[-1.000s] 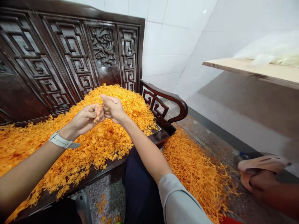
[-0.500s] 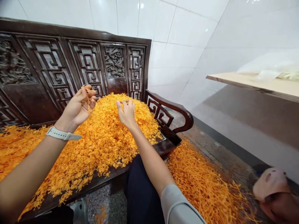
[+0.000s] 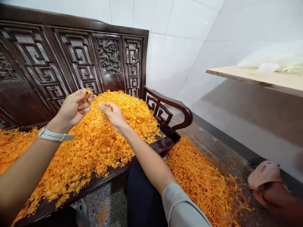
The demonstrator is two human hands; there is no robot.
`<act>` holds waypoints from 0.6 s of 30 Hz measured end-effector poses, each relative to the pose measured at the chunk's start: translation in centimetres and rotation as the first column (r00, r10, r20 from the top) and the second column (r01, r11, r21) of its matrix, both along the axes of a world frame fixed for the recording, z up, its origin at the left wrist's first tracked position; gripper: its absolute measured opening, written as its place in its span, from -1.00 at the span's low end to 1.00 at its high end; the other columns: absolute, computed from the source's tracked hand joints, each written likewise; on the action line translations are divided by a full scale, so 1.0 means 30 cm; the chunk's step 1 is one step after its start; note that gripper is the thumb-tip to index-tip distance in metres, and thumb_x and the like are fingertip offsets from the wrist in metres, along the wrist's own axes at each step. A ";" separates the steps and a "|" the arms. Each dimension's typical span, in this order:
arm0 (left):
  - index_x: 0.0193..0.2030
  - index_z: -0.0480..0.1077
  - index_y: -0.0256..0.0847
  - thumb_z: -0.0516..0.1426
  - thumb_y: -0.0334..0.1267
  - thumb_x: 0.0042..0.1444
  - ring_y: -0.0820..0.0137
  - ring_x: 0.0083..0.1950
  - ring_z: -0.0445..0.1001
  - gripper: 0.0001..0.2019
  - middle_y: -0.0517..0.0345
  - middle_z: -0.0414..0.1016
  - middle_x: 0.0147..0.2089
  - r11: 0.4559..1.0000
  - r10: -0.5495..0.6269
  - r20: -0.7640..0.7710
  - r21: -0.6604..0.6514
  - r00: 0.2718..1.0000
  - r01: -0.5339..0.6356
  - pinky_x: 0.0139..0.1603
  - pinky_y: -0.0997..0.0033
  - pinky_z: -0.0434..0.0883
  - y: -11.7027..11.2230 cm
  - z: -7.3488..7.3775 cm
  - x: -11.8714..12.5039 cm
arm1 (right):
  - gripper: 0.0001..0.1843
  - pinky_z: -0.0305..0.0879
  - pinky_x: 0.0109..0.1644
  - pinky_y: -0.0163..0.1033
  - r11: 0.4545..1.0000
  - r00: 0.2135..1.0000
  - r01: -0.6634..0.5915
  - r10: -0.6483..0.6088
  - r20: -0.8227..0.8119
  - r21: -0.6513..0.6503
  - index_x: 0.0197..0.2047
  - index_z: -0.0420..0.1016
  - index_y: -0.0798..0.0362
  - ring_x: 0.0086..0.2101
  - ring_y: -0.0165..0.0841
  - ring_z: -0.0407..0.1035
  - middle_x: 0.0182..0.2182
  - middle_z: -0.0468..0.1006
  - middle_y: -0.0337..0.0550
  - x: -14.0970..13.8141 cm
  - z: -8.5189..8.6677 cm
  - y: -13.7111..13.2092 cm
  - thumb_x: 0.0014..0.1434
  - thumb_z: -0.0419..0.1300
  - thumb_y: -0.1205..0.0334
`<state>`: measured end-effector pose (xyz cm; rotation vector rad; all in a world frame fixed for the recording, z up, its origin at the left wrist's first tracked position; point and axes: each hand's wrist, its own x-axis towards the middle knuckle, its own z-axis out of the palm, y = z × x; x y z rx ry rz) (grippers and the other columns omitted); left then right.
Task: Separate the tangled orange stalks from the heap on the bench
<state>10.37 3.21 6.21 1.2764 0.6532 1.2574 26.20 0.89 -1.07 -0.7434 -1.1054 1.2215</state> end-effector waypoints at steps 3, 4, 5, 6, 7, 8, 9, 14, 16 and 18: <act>-0.34 0.46 -0.20 0.38 -0.05 0.24 0.62 -0.60 0.01 -0.69 0.23 0.34 -0.43 0.991 0.097 -0.141 0.110 0.985 -0.081 -0.63 0.51 -0.01 0.001 -0.020 -0.007 | -0.48 0.15 -0.28 -0.21 0.997 0.993 0.077 -0.077 -0.091 -0.009 -0.22 0.47 -0.03 -0.41 -0.42 0.16 -0.40 0.35 -0.32 0.026 -0.001 0.018 0.05 0.51 -0.23; -0.34 0.48 -0.19 0.40 -0.02 0.21 0.60 -0.60 0.03 -0.68 0.25 0.30 -0.47 0.980 0.142 -0.201 0.169 0.969 -0.108 -0.62 0.49 0.01 0.000 -0.028 -0.006 | -0.49 0.15 -0.29 -0.21 0.995 0.988 0.095 -0.097 -0.119 -0.019 -0.22 0.45 -0.03 -0.41 -0.42 0.16 -0.40 0.35 -0.31 0.031 -0.001 0.024 0.08 0.50 -0.23; -0.33 0.50 -0.19 0.42 -0.01 0.18 0.57 -0.59 0.06 -0.67 0.26 0.29 -0.49 0.964 0.181 -0.276 0.239 0.944 -0.115 -0.60 0.48 0.02 -0.001 -0.035 -0.005 | -0.50 0.16 -0.29 -0.21 0.993 0.983 0.109 -0.113 -0.142 -0.036 -0.21 0.44 -0.03 -0.41 -0.42 0.16 -0.40 0.35 -0.31 0.035 -0.001 0.028 0.08 0.49 -0.22; -0.33 0.52 -0.18 0.44 0.01 0.15 0.54 -0.57 0.10 -0.67 0.26 0.30 -0.51 0.945 0.212 -0.358 0.313 0.909 -0.097 -0.59 0.47 0.04 -0.003 -0.042 -0.003 | -0.49 0.17 -0.29 -0.22 0.991 0.979 0.118 -0.125 -0.162 -0.057 -0.20 0.43 -0.04 -0.41 -0.41 0.18 -0.40 0.35 -0.31 0.037 -0.001 0.030 0.07 0.49 -0.21; -0.34 0.54 -0.19 0.45 0.03 0.13 0.52 -0.55 0.14 -0.66 0.24 0.33 -0.52 0.924 0.226 -0.445 0.380 0.866 -0.046 -0.57 0.46 0.04 -0.006 -0.046 0.000 | -0.47 0.19 -0.29 -0.22 0.990 0.974 0.119 -0.131 -0.182 -0.077 -0.19 0.42 -0.05 -0.40 -0.41 0.19 -0.39 0.36 -0.32 0.037 0.001 0.031 0.04 0.51 -0.20; -0.37 0.56 -0.19 0.44 0.05 0.13 0.50 -0.54 0.16 -0.65 0.23 0.35 -0.52 0.904 0.224 -0.531 0.426 0.817 0.028 -0.55 0.45 0.04 -0.009 -0.050 0.003 | -0.45 0.22 -0.28 -0.23 0.989 0.970 0.110 -0.128 -0.205 -0.094 -0.19 0.41 -0.05 -0.39 -0.41 0.21 -0.39 0.38 -0.32 0.037 0.002 0.030 0.00 0.55 -0.18; -0.39 0.57 -0.20 0.43 0.08 0.13 0.49 -0.53 0.17 -0.63 0.21 0.37 -0.53 0.888 0.211 -0.606 0.446 0.767 0.108 -0.54 0.44 0.04 -0.012 -0.053 0.006 | -0.41 0.24 -0.26 -0.23 0.990 0.965 0.092 -0.116 -0.235 -0.109 -0.19 0.40 -0.05 -0.38 -0.41 0.23 -0.37 0.39 -0.32 0.038 0.004 0.028 -0.05 0.58 -0.16; -0.40 0.62 -0.21 0.42 0.07 0.13 0.48 -0.52 0.16 -0.64 0.19 0.39 -0.54 0.906 0.181 -0.603 0.409 0.777 0.107 -0.50 0.42 0.03 -0.021 -0.072 0.012 | -0.38 0.33 -0.19 -0.25 0.990 0.945 -0.058 0.013 -0.327 -0.126 -0.13 0.47 -0.03 -0.33 -0.41 0.31 -0.31 0.45 -0.31 0.056 0.017 0.010 -0.10 0.63 -0.13; -0.41 0.60 -0.21 0.44 0.03 0.11 0.50 -0.52 0.15 -0.66 0.20 0.38 -0.52 0.948 0.164 -0.470 0.319 0.867 -0.006 -0.49 0.43 0.05 -0.018 -0.085 0.010 | -0.42 0.38 -0.14 -0.22 0.993 0.961 -0.093 0.070 -0.267 -0.073 -0.07 0.51 -0.05 -0.26 -0.38 0.38 -0.24 0.51 -0.26 0.063 0.019 0.001 0.01 0.55 -0.20; -0.41 0.57 -0.21 0.46 -0.03 0.10 0.51 -0.50 0.20 -0.69 0.18 0.41 -0.46 0.981 0.115 -0.308 0.185 0.945 -0.059 -0.48 0.45 0.13 -0.009 -0.096 0.007 | -0.44 0.43 -0.09 -0.19 0.996 0.990 -0.086 0.084 -0.112 -0.011 -0.04 0.53 -0.07 -0.17 -0.32 0.43 -0.14 0.57 -0.18 0.063 0.017 -0.007 0.08 0.48 -0.26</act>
